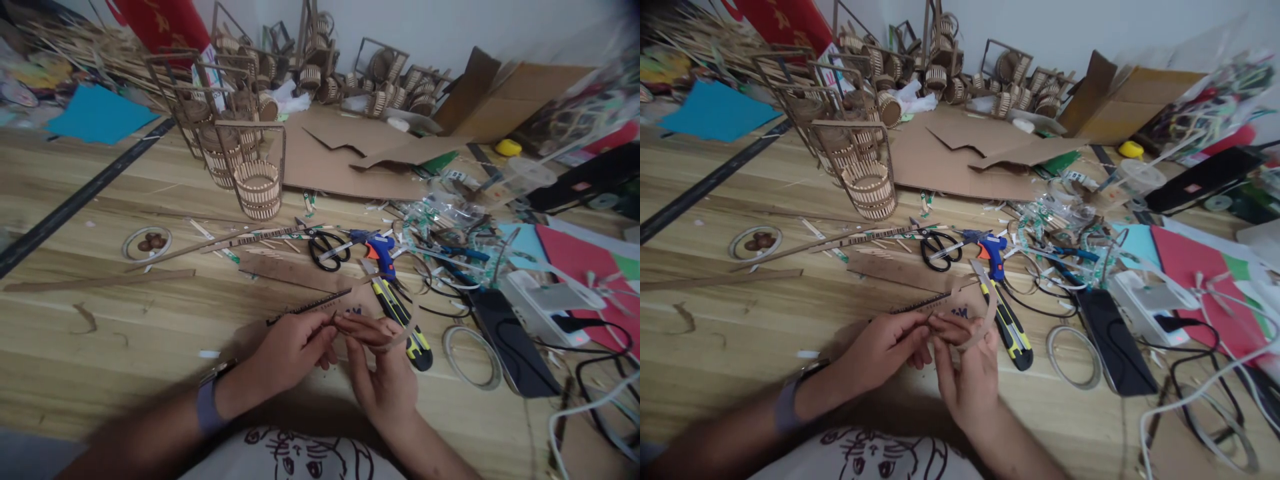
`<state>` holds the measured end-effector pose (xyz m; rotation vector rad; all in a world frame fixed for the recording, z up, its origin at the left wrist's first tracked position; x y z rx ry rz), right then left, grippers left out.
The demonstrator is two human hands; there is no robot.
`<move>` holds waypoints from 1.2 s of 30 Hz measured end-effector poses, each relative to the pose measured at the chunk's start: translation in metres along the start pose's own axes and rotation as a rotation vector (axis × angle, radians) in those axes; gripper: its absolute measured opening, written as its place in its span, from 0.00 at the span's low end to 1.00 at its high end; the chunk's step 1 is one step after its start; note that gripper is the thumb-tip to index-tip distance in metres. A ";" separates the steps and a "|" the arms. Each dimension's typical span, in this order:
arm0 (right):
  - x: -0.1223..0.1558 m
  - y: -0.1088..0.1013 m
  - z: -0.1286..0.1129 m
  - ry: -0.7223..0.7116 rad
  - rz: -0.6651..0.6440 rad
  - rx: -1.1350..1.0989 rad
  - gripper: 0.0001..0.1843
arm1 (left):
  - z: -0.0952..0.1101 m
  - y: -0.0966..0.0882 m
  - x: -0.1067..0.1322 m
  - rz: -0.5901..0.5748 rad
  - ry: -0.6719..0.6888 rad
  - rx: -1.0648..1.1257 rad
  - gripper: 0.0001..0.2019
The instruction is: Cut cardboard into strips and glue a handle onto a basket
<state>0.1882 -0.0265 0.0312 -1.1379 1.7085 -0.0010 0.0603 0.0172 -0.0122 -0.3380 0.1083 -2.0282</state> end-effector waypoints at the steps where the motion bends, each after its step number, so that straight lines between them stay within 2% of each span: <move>1: 0.000 0.000 -0.001 0.010 0.000 -0.002 0.09 | 0.001 -0.001 0.000 0.011 0.009 -0.001 0.14; 6: 0.003 -0.002 0.000 0.100 0.024 -0.055 0.07 | 0.004 -0.002 0.002 0.010 0.061 0.018 0.15; 9: 0.007 -0.002 0.009 0.263 0.046 -0.173 0.06 | 0.004 -0.001 0.003 -0.020 0.074 0.033 0.17; 15: 0.011 -0.001 0.031 0.601 0.042 -0.306 0.10 | 0.003 -0.001 0.003 -0.070 0.111 -0.009 0.19; 18: 0.006 0.003 0.037 0.760 0.001 -0.481 0.14 | 0.005 -0.002 0.004 -0.118 0.149 -0.001 0.20; 21: 0.002 0.009 0.037 0.846 -0.072 -0.656 0.17 | 0.010 -0.001 0.007 -0.155 0.185 0.016 0.21; 24: 0.002 0.011 0.035 0.848 -0.104 -0.692 0.18 | 0.011 0.000 0.008 -0.159 0.165 0.041 0.20; 28: 0.003 0.003 0.032 0.700 -0.040 -0.421 0.12 | 0.007 0.000 0.005 -0.120 0.086 0.038 0.19; 30: 0.003 0.002 0.028 0.632 -0.068 -0.328 0.08 | 0.006 -0.002 0.003 -0.088 0.062 0.007 0.20; 36: -0.002 -0.002 0.023 0.613 -0.169 -0.372 0.06 | 0.018 -0.002 0.004 -0.098 0.155 -0.143 0.18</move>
Point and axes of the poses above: each hand's wrist, its own x-axis away from the middle knuckle, its own y-axis out of the palm, z = x × y, the point moved 6 cm from there along -x, towards the middle knuckle, and after that the axes turned 10 degrees about z, right-handed, at the moved point
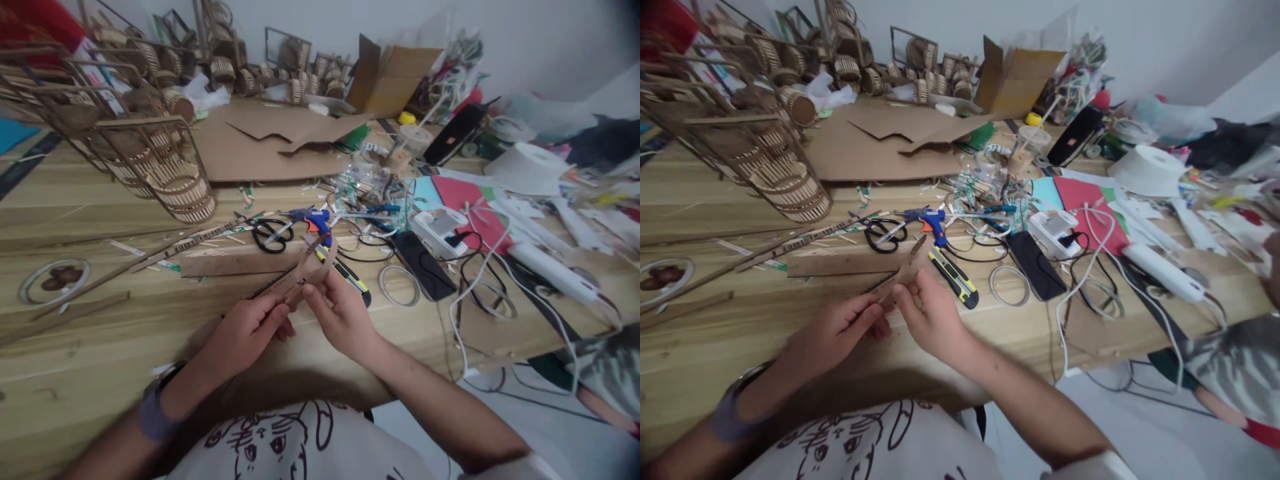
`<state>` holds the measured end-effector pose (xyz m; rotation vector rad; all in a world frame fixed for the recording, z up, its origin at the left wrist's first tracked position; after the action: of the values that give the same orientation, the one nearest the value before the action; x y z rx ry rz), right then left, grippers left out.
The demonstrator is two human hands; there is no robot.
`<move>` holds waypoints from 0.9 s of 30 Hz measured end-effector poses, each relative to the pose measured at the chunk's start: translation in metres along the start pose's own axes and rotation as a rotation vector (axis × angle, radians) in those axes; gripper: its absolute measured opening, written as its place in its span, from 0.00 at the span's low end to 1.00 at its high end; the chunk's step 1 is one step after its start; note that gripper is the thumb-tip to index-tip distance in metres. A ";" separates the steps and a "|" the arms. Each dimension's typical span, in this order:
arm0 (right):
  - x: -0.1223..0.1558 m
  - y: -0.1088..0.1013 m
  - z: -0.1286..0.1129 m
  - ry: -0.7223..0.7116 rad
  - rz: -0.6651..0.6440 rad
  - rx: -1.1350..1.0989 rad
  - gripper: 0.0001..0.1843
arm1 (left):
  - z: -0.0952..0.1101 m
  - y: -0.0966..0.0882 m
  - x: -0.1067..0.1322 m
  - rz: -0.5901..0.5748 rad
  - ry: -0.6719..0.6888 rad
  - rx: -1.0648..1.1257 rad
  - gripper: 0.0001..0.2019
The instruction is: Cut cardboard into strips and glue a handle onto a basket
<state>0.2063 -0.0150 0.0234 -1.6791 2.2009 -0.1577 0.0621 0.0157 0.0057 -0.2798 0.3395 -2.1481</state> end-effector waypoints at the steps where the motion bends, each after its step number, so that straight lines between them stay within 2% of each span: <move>1: 0.000 -0.002 -0.001 0.008 -0.006 -0.009 0.06 | 0.003 0.000 0.001 -0.002 0.017 -0.019 0.18; 5: 0.003 -0.007 0.001 0.112 -0.035 -0.124 0.11 | 0.010 0.004 0.005 -0.037 0.038 -0.055 0.18; 8: 0.004 -0.007 -0.002 0.183 -0.143 -0.334 0.14 | 0.017 0.007 0.009 -0.051 0.073 -0.082 0.18; 11: 0.005 -0.013 -0.015 0.177 -0.254 -0.493 0.17 | 0.024 0.010 0.011 -0.078 0.105 -0.097 0.17; 13: 0.008 -0.024 -0.027 0.160 -0.285 -0.531 0.17 | 0.025 0.011 0.013 -0.097 0.111 -0.129 0.16; 16: 0.017 -0.050 -0.046 0.147 -0.293 -0.516 0.17 | 0.022 0.010 0.014 -0.094 0.096 -0.198 0.17; 18: 0.025 -0.068 -0.054 0.182 -0.328 -0.408 0.17 | 0.017 0.008 0.016 -0.083 0.077 -0.226 0.17; 20: 0.035 -0.085 -0.059 0.203 -0.438 -0.261 0.15 | 0.013 0.008 0.019 -0.082 0.056 -0.227 0.18; 21: 0.038 -0.096 -0.060 0.199 -0.439 -0.181 0.13 | 0.011 0.008 0.020 -0.086 0.050 -0.220 0.18; 23: 0.038 -0.124 -0.064 0.144 -0.309 -0.074 0.11 | 0.008 0.008 0.023 -0.083 0.053 -0.204 0.18; 27: 0.038 -0.199 -0.068 -0.014 0.227 0.106 0.12 | 0.005 0.005 0.026 -0.048 0.069 -0.207 0.18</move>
<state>0.3552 -0.1167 0.1387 -1.3604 2.3098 -0.1979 0.0532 -0.0097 0.0106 -0.3342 0.6019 -2.1758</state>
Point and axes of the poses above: each hand's wrist, its own x-axis away from the middle knuckle, its own y-axis out of the palm, z = x × y, the point moved 6 cm from there along -x, towards the middle knuckle, and after that the axes turned 10 degrees about z, right-handed, at the moved point
